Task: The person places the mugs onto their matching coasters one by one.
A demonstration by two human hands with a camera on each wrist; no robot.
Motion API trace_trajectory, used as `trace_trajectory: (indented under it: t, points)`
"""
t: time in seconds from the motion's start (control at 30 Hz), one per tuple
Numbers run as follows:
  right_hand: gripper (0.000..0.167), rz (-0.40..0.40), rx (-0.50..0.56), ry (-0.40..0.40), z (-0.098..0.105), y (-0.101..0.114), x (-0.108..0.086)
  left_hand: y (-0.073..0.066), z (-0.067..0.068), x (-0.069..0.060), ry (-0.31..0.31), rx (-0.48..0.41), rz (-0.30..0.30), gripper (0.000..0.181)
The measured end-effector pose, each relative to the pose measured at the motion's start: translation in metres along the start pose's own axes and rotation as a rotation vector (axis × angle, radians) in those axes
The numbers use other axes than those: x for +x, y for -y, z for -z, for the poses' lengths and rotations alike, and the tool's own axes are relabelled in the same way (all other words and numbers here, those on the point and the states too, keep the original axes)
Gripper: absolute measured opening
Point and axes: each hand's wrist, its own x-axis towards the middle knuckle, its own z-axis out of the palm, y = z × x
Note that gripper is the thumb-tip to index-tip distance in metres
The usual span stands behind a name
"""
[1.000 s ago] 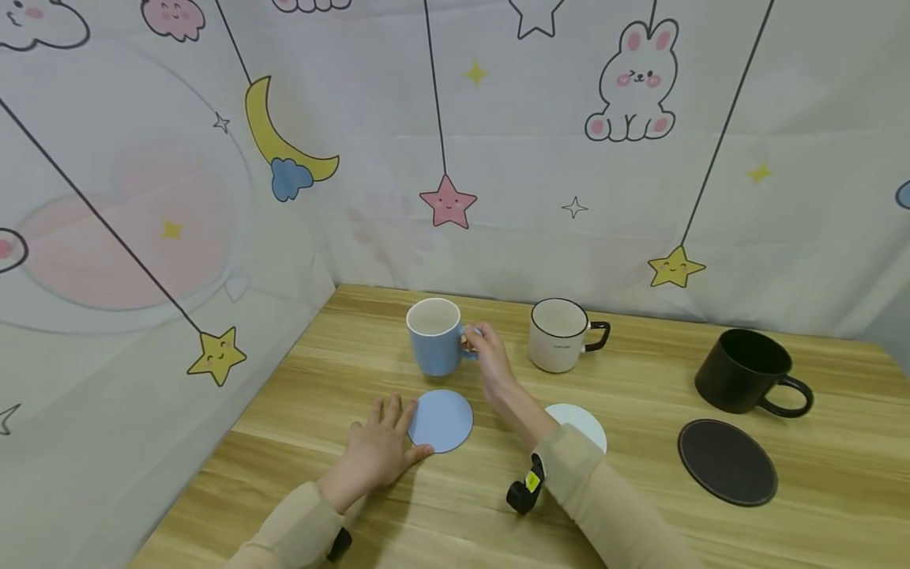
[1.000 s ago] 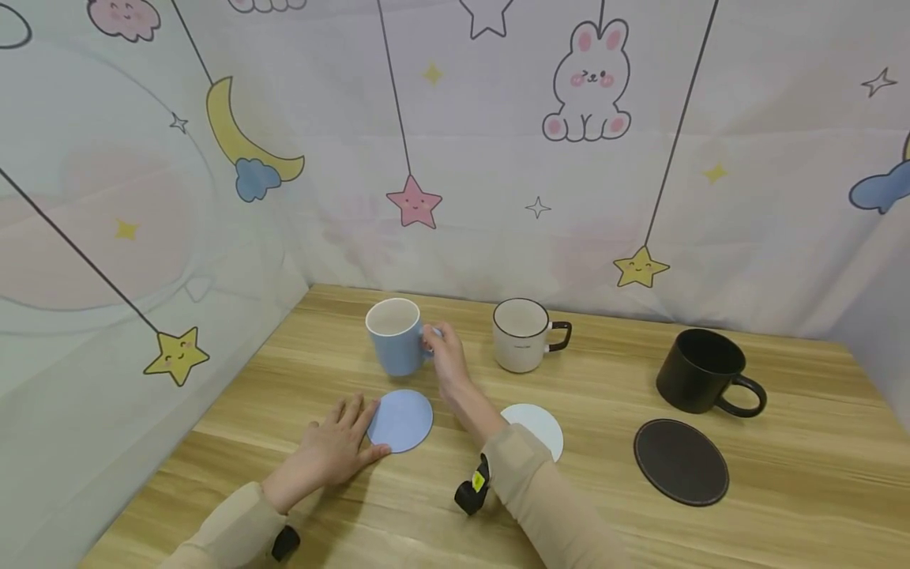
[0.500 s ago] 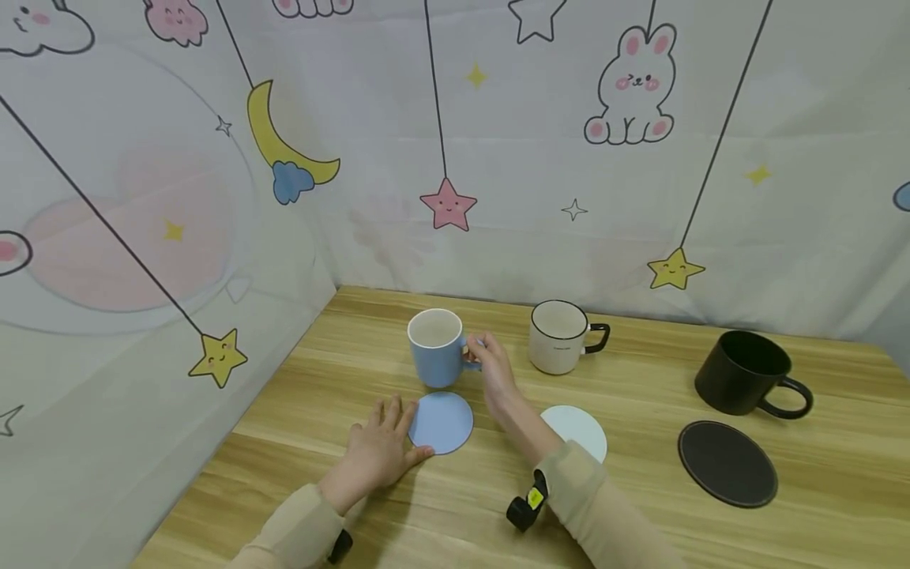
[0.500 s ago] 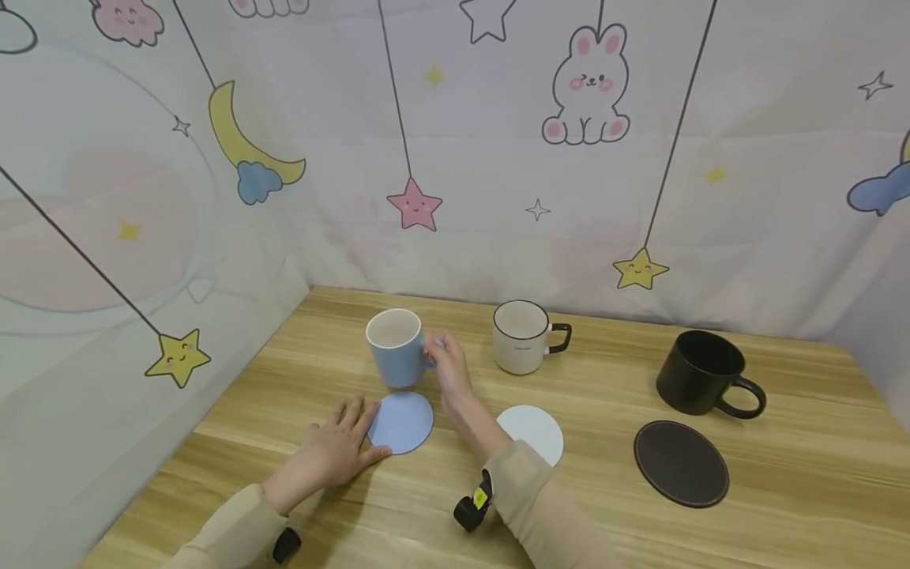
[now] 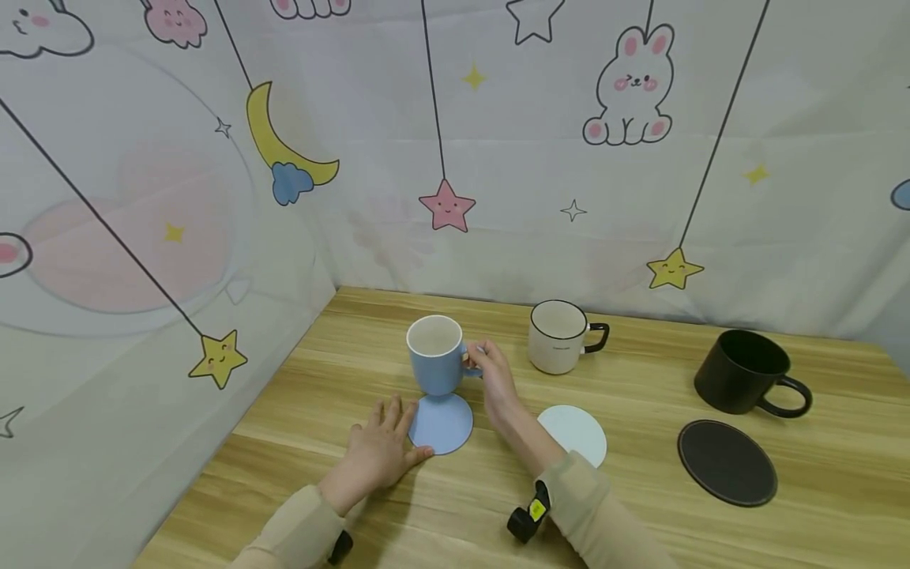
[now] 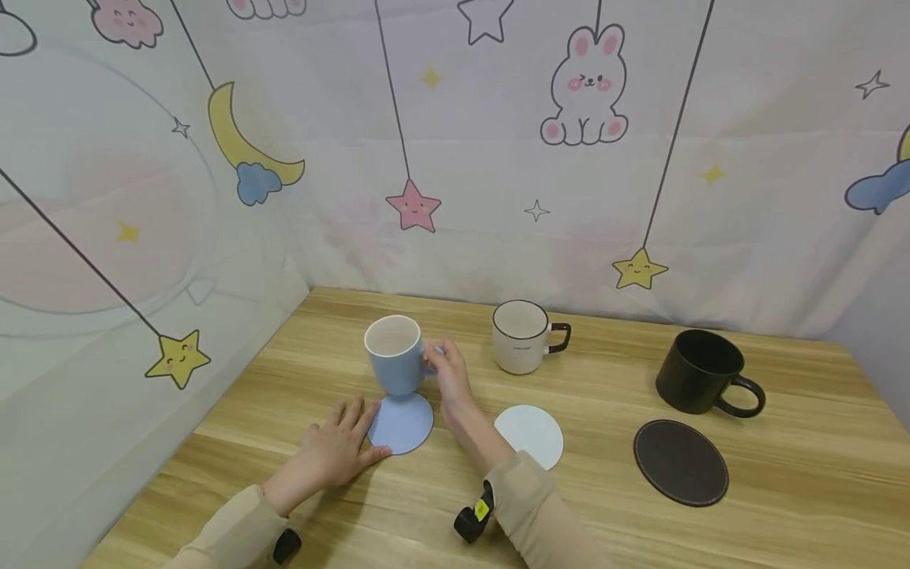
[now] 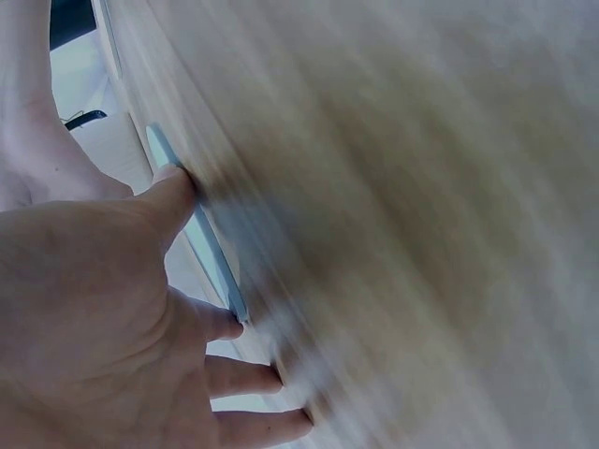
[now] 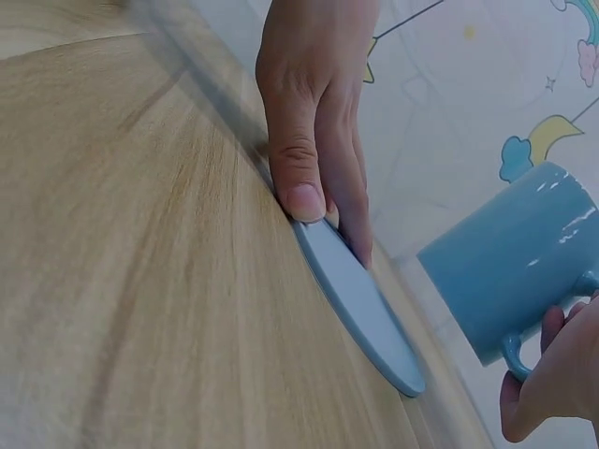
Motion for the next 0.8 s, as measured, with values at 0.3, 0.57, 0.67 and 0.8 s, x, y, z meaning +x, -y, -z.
trace_trajectory:
  t: [0.3, 0.57, 0.67, 0.8]
  points:
    - [0.027, 0.014, 0.036, 0.011, 0.001, 0.001, -0.006, 0.0, -0.003, 0.001, -0.005, -0.004, -0.008, 0.08]
    - [0.028, -0.002, 0.052, 0.024, 0.004, 0.001, -0.011, -0.001, -0.005, 0.002, -0.008, -0.009, -0.004, 0.08]
    - [0.029, 0.006, 0.05, 0.024, 0.004, 0.002, -0.012, -0.001, -0.004, 0.001, -0.007, -0.008, 0.0, 0.08]
    - [0.031, 0.012, 0.042, 0.027, 0.004, 0.003, -0.014, -0.001, -0.003, 0.001, -0.004, -0.007, 0.006, 0.08]
